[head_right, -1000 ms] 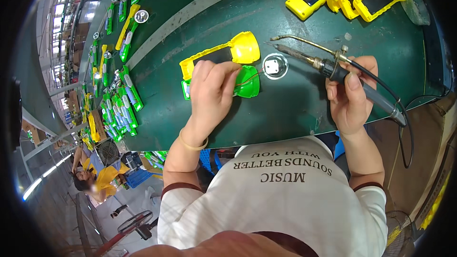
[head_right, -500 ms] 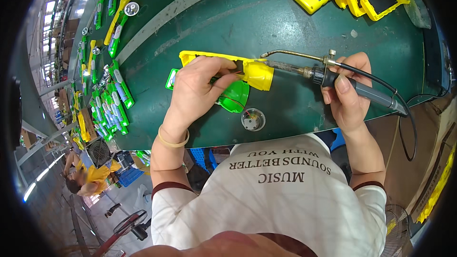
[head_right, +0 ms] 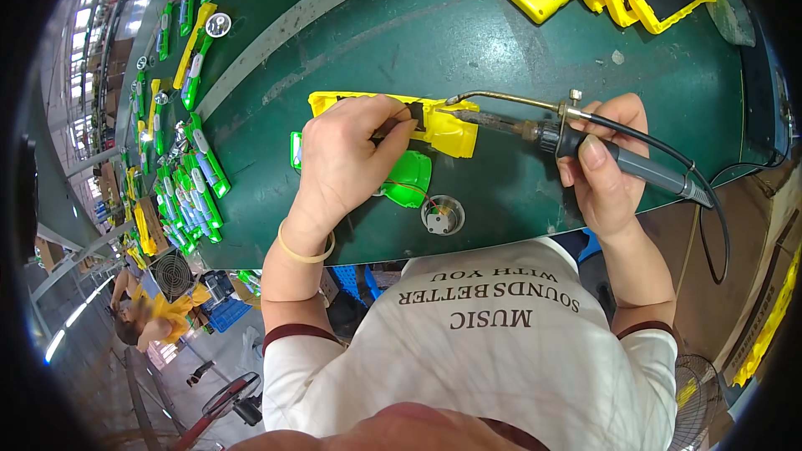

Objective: The person solders wire connections to circuit boards and components inside flashlight housings using a soldering iron, fits the plastic casing pieces together by hand, and places the assembled flashlights onto the conveyor belt.

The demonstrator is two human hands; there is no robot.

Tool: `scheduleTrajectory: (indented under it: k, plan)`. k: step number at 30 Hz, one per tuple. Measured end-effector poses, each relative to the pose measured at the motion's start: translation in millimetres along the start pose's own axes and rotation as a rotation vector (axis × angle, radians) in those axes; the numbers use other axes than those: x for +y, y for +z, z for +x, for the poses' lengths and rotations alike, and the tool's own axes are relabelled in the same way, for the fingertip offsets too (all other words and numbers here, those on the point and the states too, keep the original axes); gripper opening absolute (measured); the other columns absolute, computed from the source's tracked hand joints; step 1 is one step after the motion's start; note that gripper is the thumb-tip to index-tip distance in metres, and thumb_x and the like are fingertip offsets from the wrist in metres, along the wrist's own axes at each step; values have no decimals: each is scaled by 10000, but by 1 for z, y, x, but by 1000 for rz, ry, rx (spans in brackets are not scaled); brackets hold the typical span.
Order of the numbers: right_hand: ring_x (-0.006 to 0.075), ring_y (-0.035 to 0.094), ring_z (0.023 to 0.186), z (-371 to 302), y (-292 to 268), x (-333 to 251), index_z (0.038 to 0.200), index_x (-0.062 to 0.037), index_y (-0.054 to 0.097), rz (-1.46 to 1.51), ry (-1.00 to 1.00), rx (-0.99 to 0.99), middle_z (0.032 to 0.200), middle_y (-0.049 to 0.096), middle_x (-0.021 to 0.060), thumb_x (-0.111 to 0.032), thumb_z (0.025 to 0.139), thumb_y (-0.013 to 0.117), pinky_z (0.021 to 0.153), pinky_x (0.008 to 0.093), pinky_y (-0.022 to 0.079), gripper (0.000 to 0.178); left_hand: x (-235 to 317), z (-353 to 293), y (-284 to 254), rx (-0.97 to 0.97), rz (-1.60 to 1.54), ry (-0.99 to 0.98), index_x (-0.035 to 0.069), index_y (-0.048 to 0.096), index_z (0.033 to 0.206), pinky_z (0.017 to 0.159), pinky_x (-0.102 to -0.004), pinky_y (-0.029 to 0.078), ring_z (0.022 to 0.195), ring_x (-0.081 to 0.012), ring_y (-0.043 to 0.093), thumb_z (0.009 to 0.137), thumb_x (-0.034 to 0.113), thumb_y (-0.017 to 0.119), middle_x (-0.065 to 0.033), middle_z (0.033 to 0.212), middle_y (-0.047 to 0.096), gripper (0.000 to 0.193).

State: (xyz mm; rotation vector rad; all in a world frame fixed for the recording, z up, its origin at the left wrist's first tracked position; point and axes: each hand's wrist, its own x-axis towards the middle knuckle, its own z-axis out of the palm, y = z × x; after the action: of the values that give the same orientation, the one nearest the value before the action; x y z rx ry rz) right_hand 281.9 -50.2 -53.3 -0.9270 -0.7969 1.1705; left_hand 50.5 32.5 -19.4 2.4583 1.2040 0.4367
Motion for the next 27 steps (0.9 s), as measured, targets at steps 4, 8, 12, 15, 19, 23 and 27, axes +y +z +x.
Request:
scheduleTrajectory:
  k: [4,8,12,15,19,23,27]
  plan:
    - [88,422,517,-1,-1,-1,873,-58,352,-27,29,-89,803,470,87,-223,795,607,455,195,369,313,-3,-7,-1,17,-120,-32,59,613,771,572,-343,456,644,-251,567,679,82,651,-78,665,587,102]
    - [83,428,537,-3,3,1,889,-47,345,-46,36,-110,816,469,89,-181,790,603,476,199,382,307,-11,-14,-4,65,-206,134,49,634,835,595,-340,464,663,-255,566,699,53,641,-89,691,591,136]
    - [76,422,578,-3,2,1,886,-44,358,-106,66,-156,831,473,92,-161,786,601,530,202,386,288,-10,-18,-2,44,-192,55,55,623,829,594,-340,462,671,-248,567,709,51,638,-81,705,589,121]
    - [72,415,636,-3,0,4,875,-43,372,-183,35,-178,838,480,89,-131,775,605,592,210,379,268,-5,-13,-3,35,-128,-10,73,612,798,579,-337,465,676,-237,567,685,40,639,-59,710,586,121]
    - [74,418,675,-3,4,7,854,-45,382,-237,50,-195,806,488,66,-92,761,613,620,217,371,254,-10,-9,-6,14,-58,142,78,612,795,570,-339,468,667,-238,569,661,33,642,-62,709,587,145]
    - [71,424,647,-2,4,6,840,-46,383,-363,9,-232,746,493,36,-68,753,621,589,222,372,254,-4,-4,-12,-69,15,123,74,618,800,591,-331,466,684,-239,576,675,42,638,-60,718,590,131]
    - [60,414,599,-2,8,10,826,-52,387,-426,-36,-205,708,488,16,-60,744,634,546,218,364,260,-2,-2,-13,-101,70,132,75,616,785,586,-337,466,671,-242,575,685,55,630,-61,700,579,103]
